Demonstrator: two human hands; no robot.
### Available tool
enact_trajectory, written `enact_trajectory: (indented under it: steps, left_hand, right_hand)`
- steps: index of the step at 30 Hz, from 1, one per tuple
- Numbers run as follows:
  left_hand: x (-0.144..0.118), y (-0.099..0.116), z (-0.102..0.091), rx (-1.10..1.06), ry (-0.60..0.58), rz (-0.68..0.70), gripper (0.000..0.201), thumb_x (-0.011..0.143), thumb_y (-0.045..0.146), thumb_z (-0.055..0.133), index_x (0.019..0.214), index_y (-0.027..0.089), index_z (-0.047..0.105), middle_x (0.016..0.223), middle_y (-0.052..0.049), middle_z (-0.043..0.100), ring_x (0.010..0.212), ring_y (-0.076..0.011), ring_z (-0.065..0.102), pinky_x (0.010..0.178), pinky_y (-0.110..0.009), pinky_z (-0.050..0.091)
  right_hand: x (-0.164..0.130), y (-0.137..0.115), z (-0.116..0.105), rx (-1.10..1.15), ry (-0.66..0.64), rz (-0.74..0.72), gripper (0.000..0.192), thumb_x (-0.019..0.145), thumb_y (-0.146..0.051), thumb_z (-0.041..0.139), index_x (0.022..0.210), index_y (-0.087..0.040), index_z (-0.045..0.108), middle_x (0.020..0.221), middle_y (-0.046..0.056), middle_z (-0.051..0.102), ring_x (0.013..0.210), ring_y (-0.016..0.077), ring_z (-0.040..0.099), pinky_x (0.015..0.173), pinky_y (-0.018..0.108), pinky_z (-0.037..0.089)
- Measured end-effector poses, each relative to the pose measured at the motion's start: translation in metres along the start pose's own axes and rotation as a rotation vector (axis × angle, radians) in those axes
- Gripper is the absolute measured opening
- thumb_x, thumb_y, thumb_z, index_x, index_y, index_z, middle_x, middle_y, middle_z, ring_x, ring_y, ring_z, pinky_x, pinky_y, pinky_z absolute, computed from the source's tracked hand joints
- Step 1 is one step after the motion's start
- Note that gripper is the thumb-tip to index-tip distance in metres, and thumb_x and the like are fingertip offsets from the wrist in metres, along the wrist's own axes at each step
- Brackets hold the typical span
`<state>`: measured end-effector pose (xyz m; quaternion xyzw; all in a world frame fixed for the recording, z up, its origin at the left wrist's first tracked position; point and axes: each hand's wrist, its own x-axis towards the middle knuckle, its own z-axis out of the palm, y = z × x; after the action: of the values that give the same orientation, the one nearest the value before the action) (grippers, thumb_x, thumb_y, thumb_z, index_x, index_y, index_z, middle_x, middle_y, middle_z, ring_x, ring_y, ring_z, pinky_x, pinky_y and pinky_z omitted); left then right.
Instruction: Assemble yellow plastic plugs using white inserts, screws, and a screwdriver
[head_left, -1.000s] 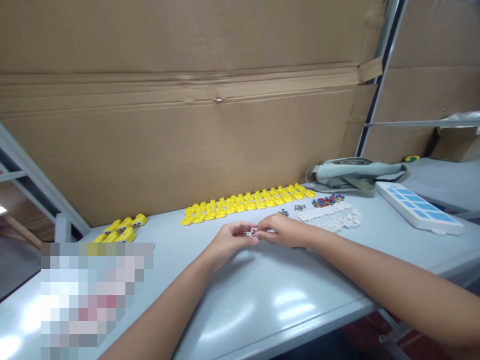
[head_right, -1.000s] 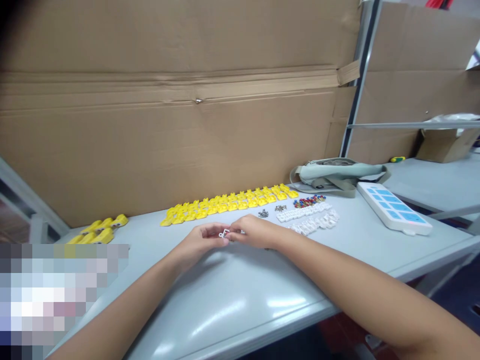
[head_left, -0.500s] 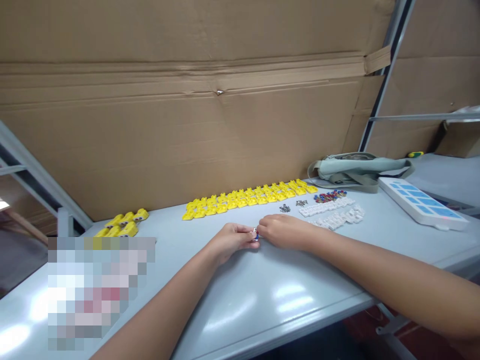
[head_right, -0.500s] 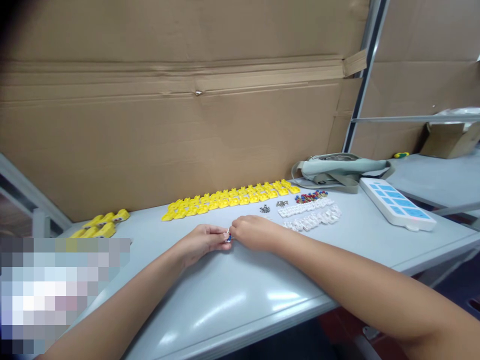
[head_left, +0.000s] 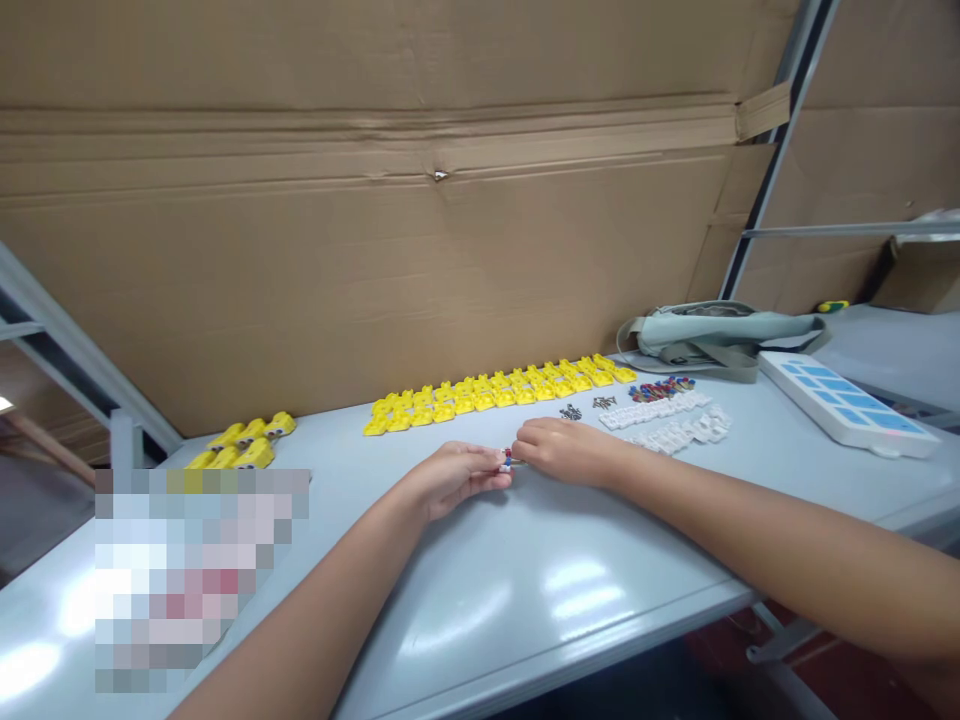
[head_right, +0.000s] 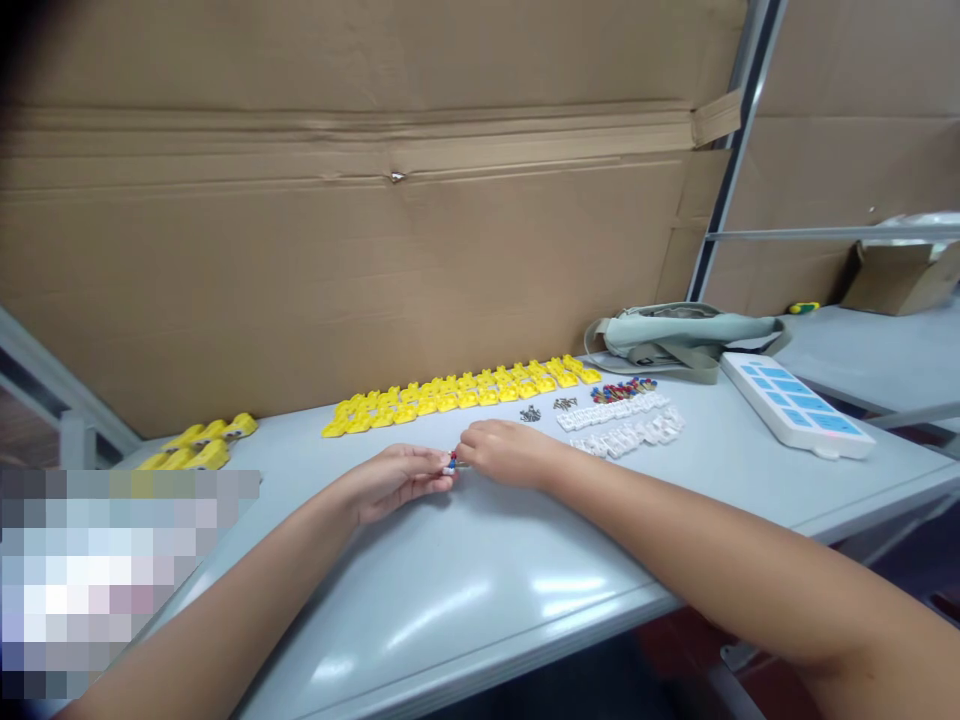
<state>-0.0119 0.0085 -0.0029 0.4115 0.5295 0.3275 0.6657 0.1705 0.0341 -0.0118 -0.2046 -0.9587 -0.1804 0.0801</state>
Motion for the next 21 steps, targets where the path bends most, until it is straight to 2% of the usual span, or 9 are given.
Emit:
enact_trajectory:
  steps: [8, 12, 15, 18, 21]
  left_hand:
    - [-0.007, 0.006, -0.002, -0.121, -0.035, 0.015, 0.012, 0.077, 0.003, 0.057, 0.071, 0.010, 0.065, 0.072, -0.005, 0.065, 0.071, -0.0095, 0.064, 0.076, -0.017, 0.052]
    - [-0.010, 0.008, -0.001, -0.129, -0.050, 0.014, 0.010, 0.077, 0.006, 0.058, 0.071, 0.010, 0.064, 0.072, -0.004, 0.065, 0.071, -0.0097, 0.063, 0.074, -0.018, 0.052]
    - [-0.010, 0.006, -0.001, -0.015, -0.089, 0.036, 0.004, 0.074, 0.010, 0.062, 0.077, 0.010, 0.064, 0.075, -0.005, 0.066, 0.066, -0.0092, 0.062, 0.071, -0.019, 0.051]
    - [-0.009, 0.004, -0.002, 0.163, -0.113, 0.055, 0.011, 0.070, 0.015, 0.064, 0.080, 0.010, 0.063, 0.072, -0.005, 0.066, 0.059, -0.0093, 0.059, 0.065, -0.023, 0.049]
    - [-0.007, 0.003, -0.004, 0.390, -0.118, 0.073, 0.017, 0.066, 0.020, 0.065, 0.080, 0.011, 0.062, 0.067, -0.004, 0.065, 0.054, -0.0095, 0.054, 0.056, -0.024, 0.044]
  right_hand:
    - [-0.004, 0.005, 0.009, -0.041, 0.241, 0.019, 0.019, 0.090, -0.013, 0.040, 0.084, -0.010, 0.057, 0.076, 0.009, 0.058, 0.070, 0.0143, 0.050, 0.064, 0.026, 0.039]
    - [-0.004, 0.011, 0.009, 0.008, 0.370, 0.140, 0.031, 0.093, -0.022, 0.033, 0.081, -0.009, 0.060, 0.071, 0.009, 0.057, 0.066, 0.0148, 0.050, 0.061, 0.027, 0.038]
    - [-0.008, 0.021, 0.002, 0.209, 0.293, 0.140, 0.033, 0.093, -0.025, 0.036, 0.082, -0.009, 0.063, 0.074, 0.009, 0.061, 0.066, 0.0135, 0.053, 0.062, 0.025, 0.040]
    - [-0.019, 0.036, -0.007, 0.429, 0.174, 0.076, 0.030, 0.091, -0.028, 0.042, 0.087, -0.012, 0.066, 0.081, 0.009, 0.065, 0.072, 0.0126, 0.057, 0.067, 0.023, 0.043]
    - [-0.031, 0.052, -0.014, 0.523, 0.145, 0.147, 0.028, 0.088, -0.031, 0.046, 0.087, -0.014, 0.069, 0.084, 0.008, 0.067, 0.074, 0.0129, 0.059, 0.069, 0.024, 0.043]
